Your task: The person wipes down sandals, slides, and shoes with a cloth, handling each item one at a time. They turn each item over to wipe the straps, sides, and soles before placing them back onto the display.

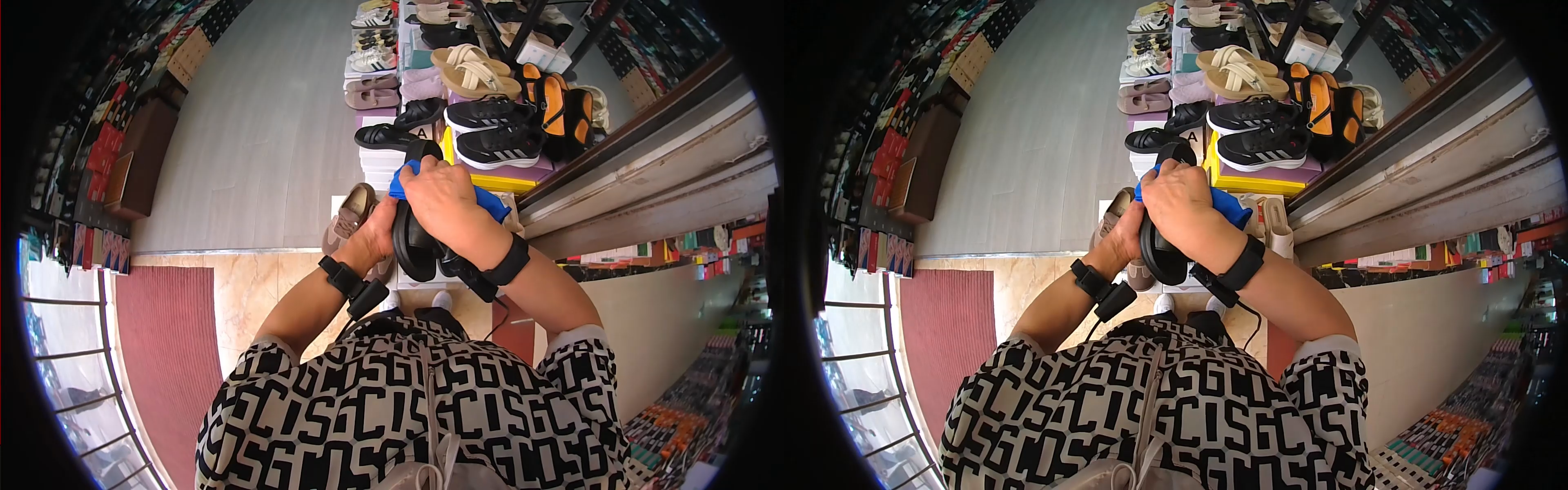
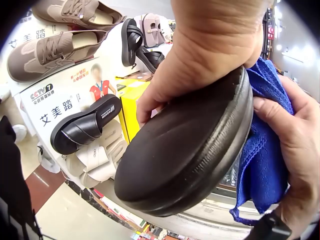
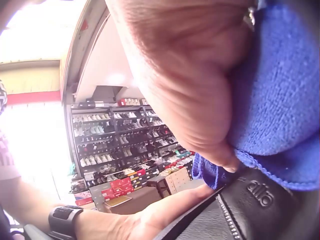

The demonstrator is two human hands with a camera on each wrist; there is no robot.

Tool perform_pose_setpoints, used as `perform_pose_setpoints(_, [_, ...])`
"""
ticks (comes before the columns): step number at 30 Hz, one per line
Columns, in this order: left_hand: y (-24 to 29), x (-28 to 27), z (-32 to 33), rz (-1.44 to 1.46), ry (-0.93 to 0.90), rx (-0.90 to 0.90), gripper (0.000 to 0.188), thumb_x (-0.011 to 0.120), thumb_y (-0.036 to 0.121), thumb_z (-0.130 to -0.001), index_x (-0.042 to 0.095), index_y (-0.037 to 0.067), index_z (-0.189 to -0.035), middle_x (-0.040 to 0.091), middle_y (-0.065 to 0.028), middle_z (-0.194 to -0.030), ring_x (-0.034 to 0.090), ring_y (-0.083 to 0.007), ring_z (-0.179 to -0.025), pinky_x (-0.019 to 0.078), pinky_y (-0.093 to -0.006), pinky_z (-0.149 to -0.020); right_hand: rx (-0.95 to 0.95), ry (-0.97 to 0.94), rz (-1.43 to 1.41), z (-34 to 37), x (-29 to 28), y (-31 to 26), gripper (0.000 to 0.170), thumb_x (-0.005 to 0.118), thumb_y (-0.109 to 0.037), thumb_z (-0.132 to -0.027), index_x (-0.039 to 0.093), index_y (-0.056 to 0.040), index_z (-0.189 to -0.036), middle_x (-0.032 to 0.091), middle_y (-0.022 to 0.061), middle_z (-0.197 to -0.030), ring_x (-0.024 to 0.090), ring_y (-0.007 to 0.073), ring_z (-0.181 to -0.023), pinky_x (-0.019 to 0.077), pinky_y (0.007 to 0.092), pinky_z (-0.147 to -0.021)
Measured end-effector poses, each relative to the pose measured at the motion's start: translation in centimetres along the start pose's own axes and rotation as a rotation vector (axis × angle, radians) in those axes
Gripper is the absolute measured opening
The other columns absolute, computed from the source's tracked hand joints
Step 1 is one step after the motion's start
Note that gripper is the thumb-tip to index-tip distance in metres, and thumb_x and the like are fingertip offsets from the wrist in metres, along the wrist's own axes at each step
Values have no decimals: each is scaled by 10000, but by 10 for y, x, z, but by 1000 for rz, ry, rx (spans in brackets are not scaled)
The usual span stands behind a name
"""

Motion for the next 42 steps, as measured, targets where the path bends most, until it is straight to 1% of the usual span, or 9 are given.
perform_pose_setpoints(2, [2, -9, 0, 19, 70, -7, 639, 475, 609, -879, 587, 40, -1149, 626, -182, -1143, 626, -304, -1013, 491, -455, -924, -57, 83, 118, 6, -2, -16, 265, 568, -153, -796, 630, -72, -1040, 619, 125, -885, 639, 248, -802, 499, 345, -641])
perform_pose_setpoints(4, [5, 8, 1, 162, -135, -8, 661, 512, 636, -848, 593, 50, -1145, 630, -181, -1130, 619, -309, -1009, 475, -472, -932, -71, 111, 132, 15, -3, -27, 281, 565, -161, -792, 625, -80, -1055, 610, 115, -886, 620, 234, -795, 489, 342, -655])
perform_pose_setpoints(10, [37, 10, 14, -69, -116, 168, 686, 390, 647, -896, 543, 77, -1245, 619, -179, -1149, 617, -328, -1015, 482, -462, -937, -348, 218, -98, 63, -17, -65, 315, 582, -144, -765, 616, -152, -1079, 521, 87, -812, 568, 219, -744, 419, 337, -604])
perform_pose_setpoints(20, [69, -14, 23, 51, 41, 318, 719, 339, 638, -912, 492, 39, -1280, 577, -225, -1205, 581, -405, -1073, 444, -558, -956, -353, 317, -417, 96, -9, -20, 433, 592, -76, -734, 658, -244, -1127, 532, 81, -900, 576, 246, -794, 457, 363, -678])
perform_pose_setpoints(24, [67, -9, 27, 84, 25, 318, 711, 368, 632, -907, 497, 35, -1271, 579, -222, -1204, 583, -388, -1078, 439, -547, -968, -232, 2, -456, 89, 3, 11, 400, 599, -89, -752, 658, -242, -1117, 551, 102, -912, 590, 278, -819, 473, 392, -696])
perform_pose_setpoints(28, [60, -2, 25, 50, 3, 261, 694, 434, 617, -890, 509, 30, -1254, 586, -199, -1208, 599, -339, -1069, 464, -494, -956, -90, 262, -335, 59, -46, 28, 449, 618, -55, -728, 631, -215, -1147, 537, 87, -878, 566, 276, -845, 468, 397, -698])
perform_pose_setpoints(33, [46, -3, 15, 15, 47, 221, 610, 475, 559, -904, 548, 32, -1202, 615, -181, -1159, 626, -307, -1017, 495, -461, -922, -160, 428, -212, 17, -44, -1, 339, 571, -115, -773, 630, -174, -1101, 530, 68, -875, 530, 237, -863, 422, 363, -702])
perform_pose_setpoints(35, [42, 9, 17, 53, -117, 160, 588, 458, 538, -920, 550, 27, -1197, 618, -181, -1149, 622, -312, -1022, 494, -464, -921, -184, 399, -185, 19, -35, -12, 329, 566, -122, -776, 628, -172, -1095, 531, 68, -875, 530, 235, -861, 420, 359, -699])
perform_pose_setpoints(42, [80, -15, 46, 165, -41, 414, 622, 433, 532, -929, 541, -15, -1205, 618, -219, -1143, 623, -341, -1022, 453, -464, -971, -337, 276, -361, 52, -23, -26, 472, 599, -53, -701, 634, -209, -1145, 554, 88, -974, 541, 274, -915, 448, 391, -769])
Point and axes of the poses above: each hand's wrist, its own z-axis away from the middle knuckle, its own x-axis out of the palm, y = z × x, the point moved 10 cm from there along -z, towards the middle knuckle
